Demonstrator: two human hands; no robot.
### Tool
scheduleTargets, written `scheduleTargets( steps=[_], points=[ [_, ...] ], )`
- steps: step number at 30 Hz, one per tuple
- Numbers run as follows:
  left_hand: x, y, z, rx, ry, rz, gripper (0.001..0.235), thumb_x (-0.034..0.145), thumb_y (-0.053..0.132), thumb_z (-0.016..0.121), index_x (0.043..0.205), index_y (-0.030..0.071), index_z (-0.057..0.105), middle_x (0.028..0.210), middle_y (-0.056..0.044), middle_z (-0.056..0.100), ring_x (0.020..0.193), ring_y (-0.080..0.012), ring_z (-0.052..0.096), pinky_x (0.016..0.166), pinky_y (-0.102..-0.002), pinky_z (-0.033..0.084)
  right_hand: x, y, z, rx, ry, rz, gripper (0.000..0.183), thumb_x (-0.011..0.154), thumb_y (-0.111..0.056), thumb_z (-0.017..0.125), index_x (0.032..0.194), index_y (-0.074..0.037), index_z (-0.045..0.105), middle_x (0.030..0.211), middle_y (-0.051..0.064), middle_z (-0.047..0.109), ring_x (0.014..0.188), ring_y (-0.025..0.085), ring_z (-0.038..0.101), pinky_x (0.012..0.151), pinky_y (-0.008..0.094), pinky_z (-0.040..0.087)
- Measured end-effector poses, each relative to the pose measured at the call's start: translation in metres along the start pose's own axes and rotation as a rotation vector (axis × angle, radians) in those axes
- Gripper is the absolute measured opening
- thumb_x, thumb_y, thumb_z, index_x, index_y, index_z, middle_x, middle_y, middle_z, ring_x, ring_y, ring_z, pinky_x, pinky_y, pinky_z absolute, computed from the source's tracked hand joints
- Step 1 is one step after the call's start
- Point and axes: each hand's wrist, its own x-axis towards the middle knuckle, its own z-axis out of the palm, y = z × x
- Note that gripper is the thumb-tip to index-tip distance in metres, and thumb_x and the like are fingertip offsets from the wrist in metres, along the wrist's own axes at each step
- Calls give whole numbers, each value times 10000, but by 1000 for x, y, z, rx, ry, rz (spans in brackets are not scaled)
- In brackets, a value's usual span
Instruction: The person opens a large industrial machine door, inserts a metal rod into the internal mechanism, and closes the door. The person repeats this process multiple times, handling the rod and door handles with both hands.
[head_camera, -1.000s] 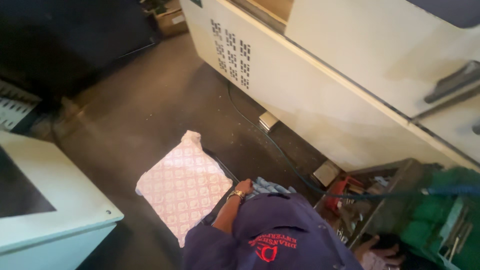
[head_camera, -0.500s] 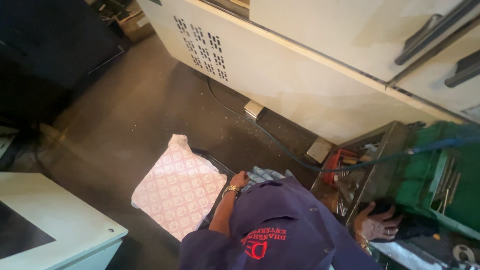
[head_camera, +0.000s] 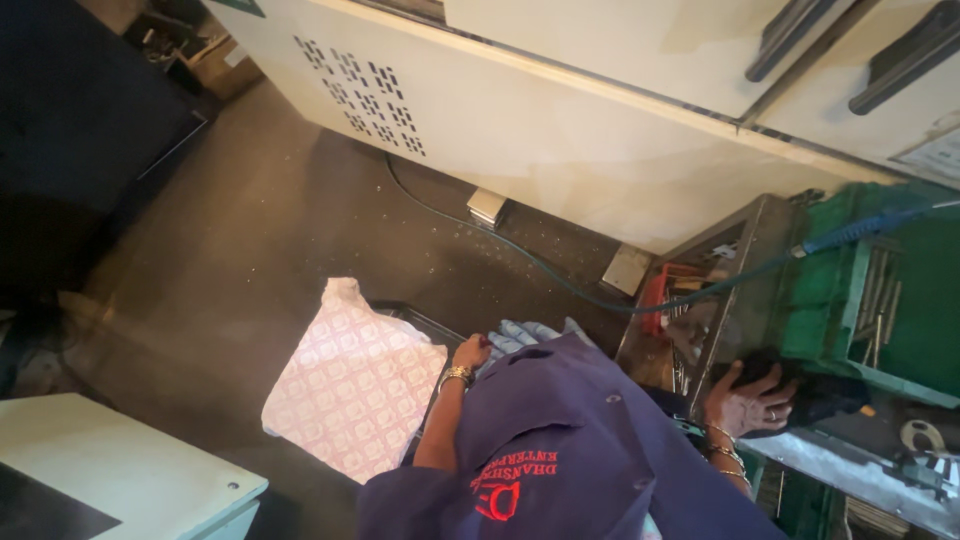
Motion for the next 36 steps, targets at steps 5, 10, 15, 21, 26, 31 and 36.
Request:
scheduleTargets(
  steps=[5,10,15,21,26,31,36],
  points=[
    [2,-5,4,14,-3,16,389,896,368,693,1215,151,652,1156,-188,714,1123,-386,662,969,-461,513,-1,0,1,17,-22,25,679,1118,-543,525,1628,-123,369,1688,259,251,1419,556,282,1142,711,193],
    [3,-10,6,4,17,64,420,873,353,703,1224,132,636,1162,-165,725,1118,-370,670,962,-449,522,-4,0,0,42,-32,58,687,1083,-542,537,1614,-128,402,1683,250,252,1441,560,266,1159,712,181],
    [2,-6,7,-10,15,47,416,859,338,722,1213,136,639,1148,-158,730,1106,-362,677,948,-447,529,-4,-1,-1,58,-34,53,685,1097,-550,513,1628,-137,381,1691,257,239,1454,574,241,1153,726,166],
    [0,0,5,-21,16,59,381,851,326,725,1170,132,650,1112,-149,742,1076,-356,692,927,-442,539,-3,-5,-2,63,-34,88,689,1054,-560,507,1603,-161,385,1683,235,260,1456,547,256,1149,733,168],
    [-4,11,4,-57,51,107,352,847,322,733,1125,116,670,1071,-165,745,1046,-359,700,896,-441,549,-4,-7,-5,72,4,64,669,1057,-551,500,1597,-167,408,1685,225,294,1451,532,292,1167,718,197],
    [-5,10,5,-64,-20,160,352,873,394,698,1127,152,677,1062,-151,763,1036,-350,710,887,-439,550,-5,-10,-6,54,34,71,688,1034,-567,495,1583,-161,415,1660,242,318,1441,535,314,1152,720,196],
    [5,4,12,53,-37,247,416,854,410,714,1164,140,658,1110,-157,736,1070,-355,695,894,-446,552,-2,-11,-6,16,23,75,694,1009,-548,500,1582,-165,415,1644,243,330,1382,552,328,1133,705,200]
  ],
)
